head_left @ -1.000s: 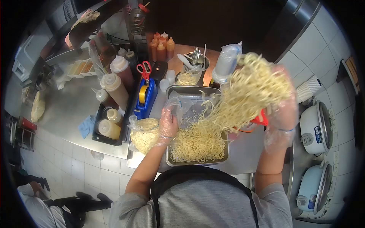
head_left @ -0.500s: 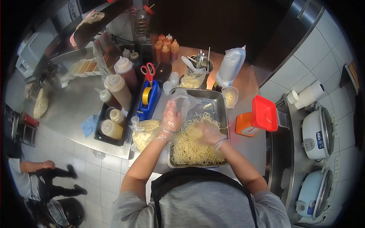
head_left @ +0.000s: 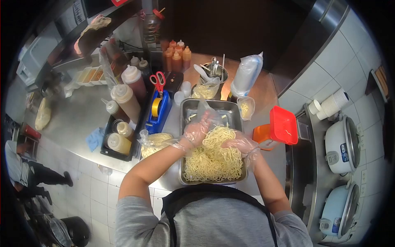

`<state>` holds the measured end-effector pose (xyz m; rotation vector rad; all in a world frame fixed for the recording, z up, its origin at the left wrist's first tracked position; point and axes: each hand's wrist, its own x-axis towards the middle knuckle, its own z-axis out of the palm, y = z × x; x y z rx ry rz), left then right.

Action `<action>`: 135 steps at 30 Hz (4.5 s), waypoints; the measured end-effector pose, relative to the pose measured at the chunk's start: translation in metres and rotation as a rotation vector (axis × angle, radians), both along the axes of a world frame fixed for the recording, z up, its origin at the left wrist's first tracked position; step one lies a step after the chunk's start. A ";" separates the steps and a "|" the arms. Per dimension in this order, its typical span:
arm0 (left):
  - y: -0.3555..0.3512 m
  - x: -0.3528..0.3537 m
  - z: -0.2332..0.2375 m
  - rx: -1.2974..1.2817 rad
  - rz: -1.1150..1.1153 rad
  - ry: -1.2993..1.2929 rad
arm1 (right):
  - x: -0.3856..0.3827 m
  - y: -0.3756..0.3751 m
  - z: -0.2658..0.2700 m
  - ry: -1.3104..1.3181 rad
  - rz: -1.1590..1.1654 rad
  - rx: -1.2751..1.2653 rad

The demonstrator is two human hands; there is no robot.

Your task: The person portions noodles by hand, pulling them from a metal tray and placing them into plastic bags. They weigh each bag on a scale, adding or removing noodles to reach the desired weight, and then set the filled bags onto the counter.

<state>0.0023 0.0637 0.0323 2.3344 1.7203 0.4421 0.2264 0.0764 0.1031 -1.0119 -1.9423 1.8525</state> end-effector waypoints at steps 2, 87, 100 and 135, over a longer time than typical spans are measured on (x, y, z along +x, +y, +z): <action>0.000 0.007 0.003 0.003 -0.208 -0.134 | 0.005 0.001 -0.007 -0.011 -0.066 -0.115; 0.032 -0.027 0.119 -0.383 0.097 -0.880 | 0.053 -0.085 -0.081 -0.264 -0.186 0.906; 0.082 0.185 0.238 -0.356 -0.143 -1.440 | 0.208 -0.137 -0.065 -0.202 -0.637 0.899; -0.044 0.253 0.137 0.314 -0.207 -0.191 | 0.322 -0.139 -0.089 -0.016 -0.600 0.659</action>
